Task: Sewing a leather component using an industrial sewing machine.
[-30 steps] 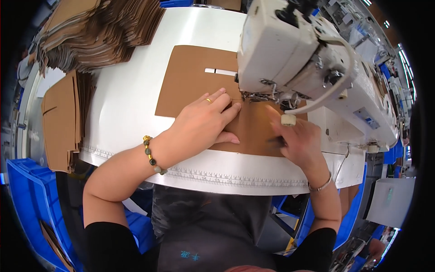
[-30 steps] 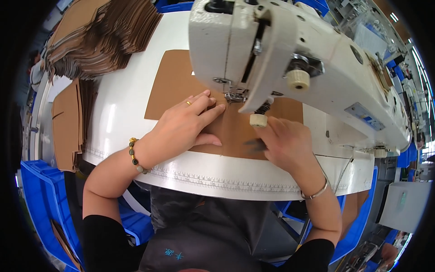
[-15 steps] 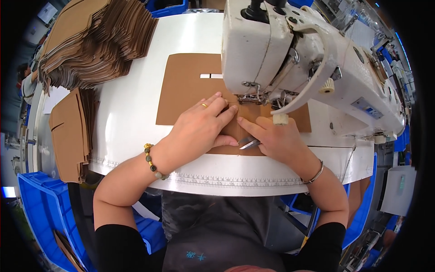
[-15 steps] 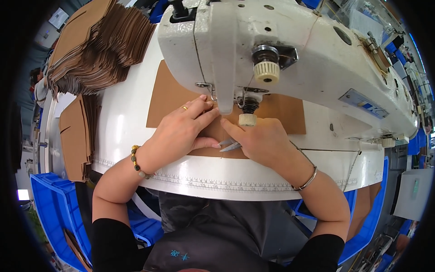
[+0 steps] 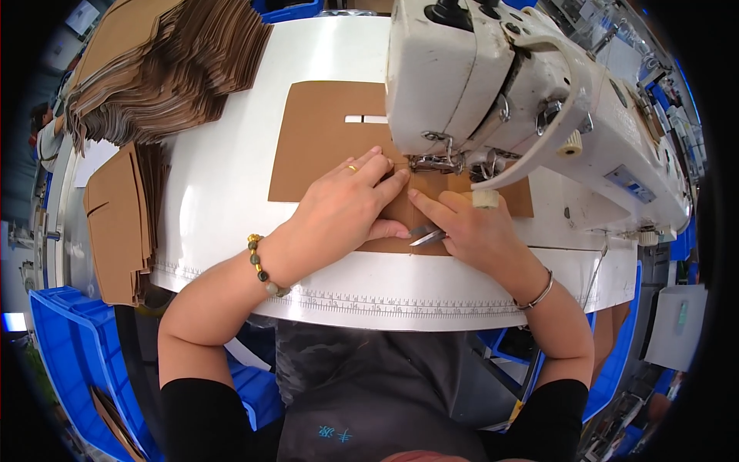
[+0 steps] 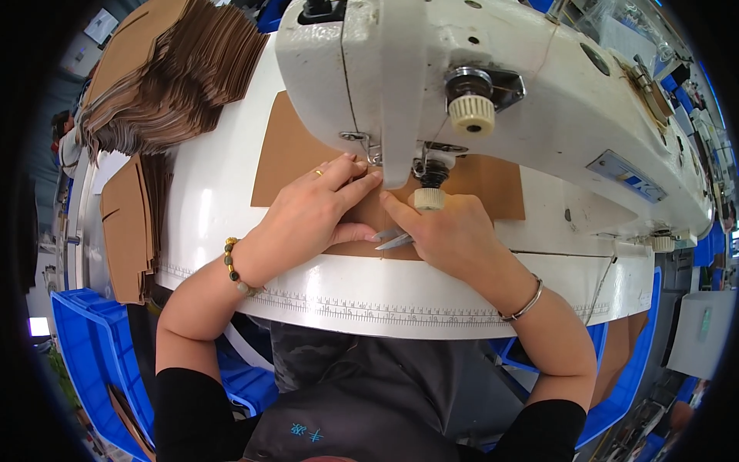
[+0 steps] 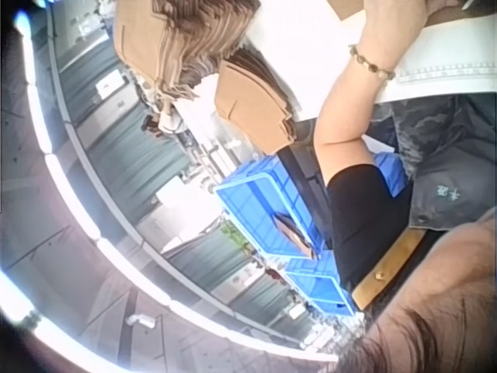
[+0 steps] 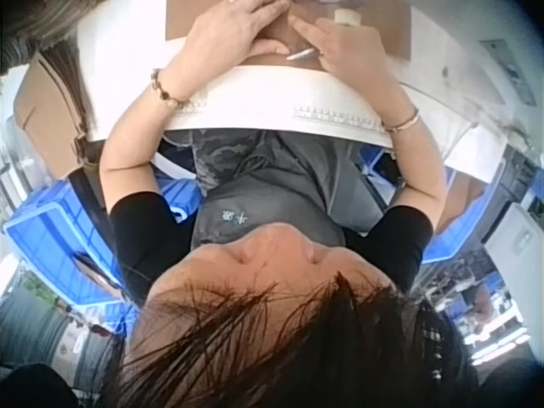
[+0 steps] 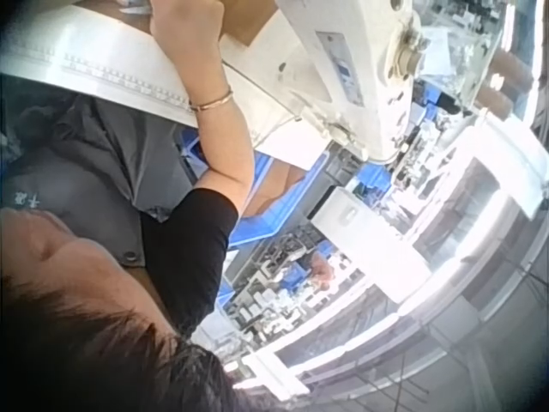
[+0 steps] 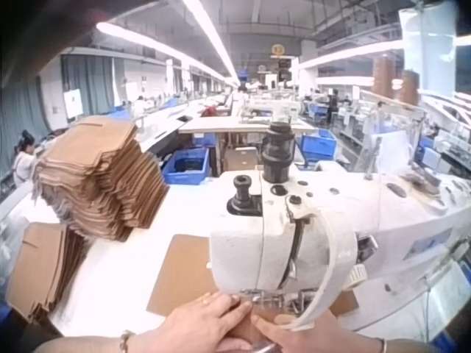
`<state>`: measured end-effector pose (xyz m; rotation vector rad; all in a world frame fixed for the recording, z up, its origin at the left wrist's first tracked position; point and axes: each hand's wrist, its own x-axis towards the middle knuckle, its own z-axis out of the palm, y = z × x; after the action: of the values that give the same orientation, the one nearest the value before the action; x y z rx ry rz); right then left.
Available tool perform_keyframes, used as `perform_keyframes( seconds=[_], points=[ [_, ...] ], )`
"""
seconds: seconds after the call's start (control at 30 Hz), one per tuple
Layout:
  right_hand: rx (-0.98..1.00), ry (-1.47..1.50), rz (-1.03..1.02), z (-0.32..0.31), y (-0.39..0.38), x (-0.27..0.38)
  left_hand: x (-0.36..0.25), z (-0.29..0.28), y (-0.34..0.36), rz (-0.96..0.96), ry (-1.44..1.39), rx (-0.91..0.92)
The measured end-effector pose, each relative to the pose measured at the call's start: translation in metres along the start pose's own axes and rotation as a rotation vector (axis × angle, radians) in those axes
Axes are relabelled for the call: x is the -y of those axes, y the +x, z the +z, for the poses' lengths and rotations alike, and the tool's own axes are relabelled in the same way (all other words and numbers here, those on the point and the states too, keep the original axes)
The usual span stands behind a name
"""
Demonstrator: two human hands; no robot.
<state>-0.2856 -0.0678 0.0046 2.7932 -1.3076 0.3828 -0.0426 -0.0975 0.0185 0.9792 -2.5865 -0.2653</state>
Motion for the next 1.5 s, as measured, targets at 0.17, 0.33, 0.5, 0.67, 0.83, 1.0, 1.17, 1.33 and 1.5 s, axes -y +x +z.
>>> perform_keyframes(
  seconds=[0.17,0.33,0.5,0.67,0.83,1.0,1.17,1.33,1.5],
  points=[
    [-0.101,-0.021,-0.063,-0.0018,0.0018,-0.0003,0.0011,0.0011,0.0009,0.007,0.040,-0.012],
    [-0.005,0.004,0.015,0.0008,-0.0006,0.0002,0.0022,0.0005,0.0021,-0.001,0.025,-0.016],
    [0.032,0.004,0.041,0.0019,-0.0036,-0.0012,0.0046,0.0030,0.0005,0.000,0.020,-0.036],
    [0.038,0.012,0.027,0.0023,-0.0024,-0.0024,0.0057,0.0041,-0.0017,-0.020,0.011,-0.032],
    [0.024,0.017,0.013,0.0009,-0.0015,-0.0021,0.0057,0.0033,-0.0008,-0.042,-0.011,0.000],
    [0.044,0.022,0.030,0.0004,-0.0018,-0.0022,0.0059,0.0034,0.0005,-0.009,0.027,-0.027],
    [0.032,0.025,0.026,0.0008,-0.0020,-0.0022,0.0053,0.0034,0.0008,-0.017,0.013,-0.019],
    [0.004,-0.001,0.035,-0.0006,-0.0028,-0.0031,0.0081,0.0043,0.0023,-0.017,-0.005,-0.024],
    [-0.086,0.092,0.205,-0.0053,-0.0059,-0.0077,0.0093,0.0069,0.0010,0.015,0.025,-0.076]
  ],
)
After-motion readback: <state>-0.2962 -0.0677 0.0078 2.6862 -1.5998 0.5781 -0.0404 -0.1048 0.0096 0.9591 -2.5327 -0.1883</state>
